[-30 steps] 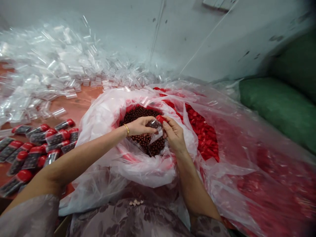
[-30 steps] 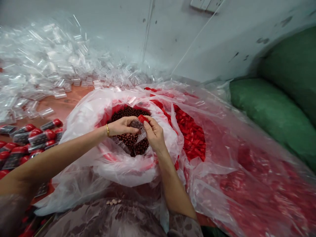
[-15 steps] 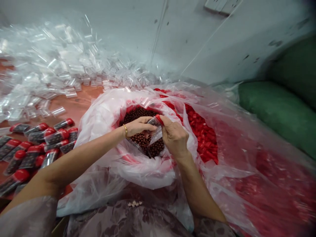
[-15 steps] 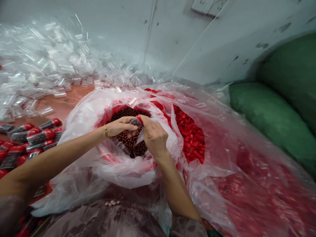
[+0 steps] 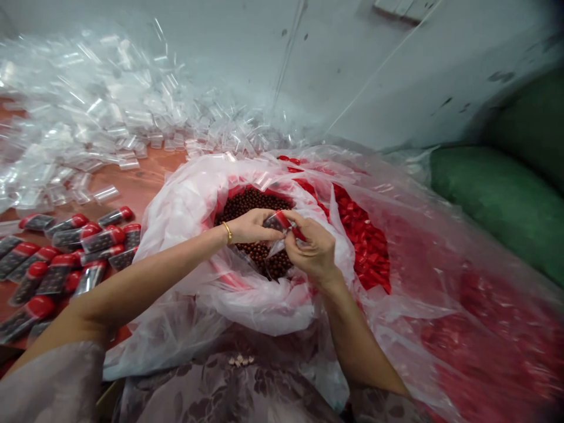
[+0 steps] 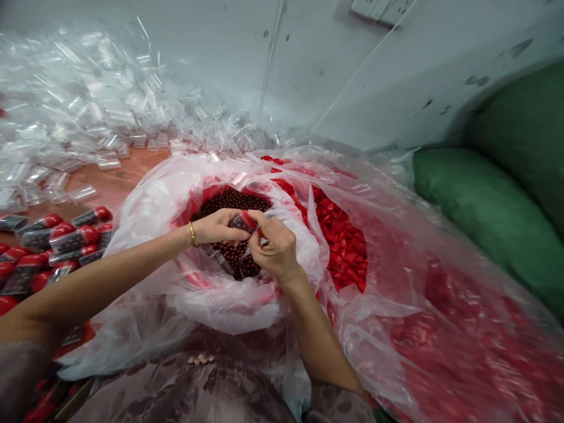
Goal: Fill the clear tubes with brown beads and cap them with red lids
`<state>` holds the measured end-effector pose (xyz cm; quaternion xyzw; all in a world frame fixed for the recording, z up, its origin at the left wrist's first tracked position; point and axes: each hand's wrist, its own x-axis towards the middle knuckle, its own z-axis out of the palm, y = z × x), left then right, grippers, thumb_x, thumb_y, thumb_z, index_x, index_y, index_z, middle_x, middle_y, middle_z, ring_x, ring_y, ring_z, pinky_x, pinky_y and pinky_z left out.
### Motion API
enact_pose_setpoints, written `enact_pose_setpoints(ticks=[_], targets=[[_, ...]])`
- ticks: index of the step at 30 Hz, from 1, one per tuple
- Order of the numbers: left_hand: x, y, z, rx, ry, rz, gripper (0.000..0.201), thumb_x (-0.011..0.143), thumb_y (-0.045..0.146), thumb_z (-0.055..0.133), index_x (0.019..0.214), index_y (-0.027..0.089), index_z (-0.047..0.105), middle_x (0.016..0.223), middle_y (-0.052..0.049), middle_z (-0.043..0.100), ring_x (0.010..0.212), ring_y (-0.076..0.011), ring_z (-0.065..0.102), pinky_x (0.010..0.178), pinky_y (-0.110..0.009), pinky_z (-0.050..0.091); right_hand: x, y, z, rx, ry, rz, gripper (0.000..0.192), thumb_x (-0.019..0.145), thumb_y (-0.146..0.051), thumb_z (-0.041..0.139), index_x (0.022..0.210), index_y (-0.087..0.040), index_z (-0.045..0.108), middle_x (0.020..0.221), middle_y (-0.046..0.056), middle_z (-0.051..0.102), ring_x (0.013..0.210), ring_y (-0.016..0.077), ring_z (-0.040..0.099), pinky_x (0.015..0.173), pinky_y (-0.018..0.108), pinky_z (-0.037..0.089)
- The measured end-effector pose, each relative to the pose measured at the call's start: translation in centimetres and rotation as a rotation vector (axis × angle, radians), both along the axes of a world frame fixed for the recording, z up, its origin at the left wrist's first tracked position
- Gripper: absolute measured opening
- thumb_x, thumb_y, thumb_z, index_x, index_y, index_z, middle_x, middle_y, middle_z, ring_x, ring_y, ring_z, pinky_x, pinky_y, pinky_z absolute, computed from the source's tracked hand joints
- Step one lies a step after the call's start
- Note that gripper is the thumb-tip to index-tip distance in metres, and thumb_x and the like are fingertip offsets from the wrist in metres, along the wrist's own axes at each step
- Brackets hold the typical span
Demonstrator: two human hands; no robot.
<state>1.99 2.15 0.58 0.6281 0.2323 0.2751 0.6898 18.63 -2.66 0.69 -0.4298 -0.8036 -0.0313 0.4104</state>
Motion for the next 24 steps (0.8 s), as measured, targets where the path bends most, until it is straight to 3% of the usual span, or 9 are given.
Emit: enact_pose_setpoints(ticks=[3, 6, 8, 11, 14, 16, 19, 24], targets=[[0.0, 0.0, 0.1, 0.092, 0.109, -0.032, 0.019, 0.065, 0.024, 0.063, 0.073, 0.015, 0.049, 0.057, 0.006, 0.049, 0.05, -0.0061, 0.045, 0.051, -0.02, 0.034, 0.3, 0.3, 0.0, -0.176, 0.293, 0.043, 0.042, 0.07, -0.012, 0.053, 0.108, -0.025, 0.065, 0.093, 0.001, 0.071, 0.054, 0.011, 0.054, 0.056, 0.028, 0.048], [0.2, -0.1, 0.2, 0.264, 0.285, -0.045, 0.013, 0.062, 0.019, 0.061, 0.069, 0.015, 0.051, 0.057, 0.007, 0.047, 0.051, -0.0058, 0.042, 0.05, -0.019, 0.031, -0.7, 1.4, -0.2, -0.305, 0.656, 0.074, 0.026, 0.08, -0.027, 0.049, 0.099, -0.023, 0.066, 0.093, 0.002, 0.069, 0.048, 0.0077, 0.043, 0.049, 0.025, 0.041], [0.3, -0.2, 0.3, 0.4, 0.416, -0.058, 0.015, 0.063, 0.024, 0.064, 0.065, 0.015, 0.052, 0.054, 0.007, 0.045, 0.049, -0.0057, 0.039, 0.049, -0.019, 0.029, -1.8, 2.5, -0.3, -0.424, 0.79, 0.073, 0.035, 0.087, -0.042, 0.04, 0.103, -0.023, 0.064, 0.098, 0.004, 0.068, 0.05, 0.0082, 0.045, 0.049, 0.025, 0.04], [0.4, -0.6, 0.4, 0.624, 0.573, -0.037, 0.021, 0.067, 0.033, 0.064, 0.065, 0.014, 0.056, 0.053, 0.005, 0.048, 0.048, -0.0069, 0.04, 0.049, -0.02, 0.031, -3.2, 3.7, -0.2, -0.721, 0.803, 0.117, 0.057, 0.09, -0.057, 0.019, 0.125, -0.026, 0.053, 0.113, 0.005, 0.064, 0.072, 0.0124, 0.058, 0.065, 0.027, 0.047], [0.4, -1.0, 0.0, 0.835, 0.689, -0.017, 0.019, 0.069, 0.031, 0.06, 0.074, 0.013, 0.063, 0.063, -0.001, 0.06, 0.054, -0.0108, 0.05, 0.054, -0.021, 0.036, -3.6, 3.9, -0.7, -0.941, 0.715, 0.129, 0.067, 0.089, -0.063, 0.01, 0.139, -0.029, 0.039, 0.128, 0.004, 0.057, 0.103, 0.017, 0.058, 0.09, 0.034, 0.044], [0.4, -1.2, -0.4, 0.94, 0.775, -0.042, 0.023, 0.069, 0.032, 0.06, 0.08, 0.012, 0.066, 0.068, -0.006, 0.065, 0.059, -0.015, 0.056, 0.056, -0.024, 0.039, -3.4, 3.6, -1.3, -0.932, 0.633, 0.128, 0.069, 0.087, -0.067, 0.017, 0.141, -0.03, 0.038, 0.132, 0.004, 0.054, 0.114, 0.0188, 0.053, 0.1, 0.038, 0.038], [0.5, -1.3, -0.8, 1.019, 0.869, -0.065, 0.026, 0.07, 0.032, 0.059, 0.083, 0.012, 0.068, 0.072, -0.01, 0.068, 0.065, -0.02, 0.062, 0.058, -0.026, 0.042, -3.3, 3.1, -2.1, -0.753, 0.579, 0.14, 0.066, 0.085, -0.069, 0.029, 0.135, -0.029, 0.047, 0.129, 0.003, 0.056, 0.116, 0.0195, 0.051, 0.105, 0.039, 0.033], [1.4, -1.3, 0.3, 0.984, 0.832, 0.079, 0.024, 0.075, 0.037, 0.057, 0.079, 0.015, 0.066, 0.07, -0.005, 0.068, 0.063, -0.0168, 0.062, 0.057, -0.024, 0.042, -3.2, 3.1, -0.6, -0.534, 0.816, 0.117, 0.07, 0.09, -0.063, 0.01, 0.111, -0.022, 0.063, 0.11, 0.006, 0.066, 0.096, 0.0174, 0.061, 0.085, 0.034, 0.046]])
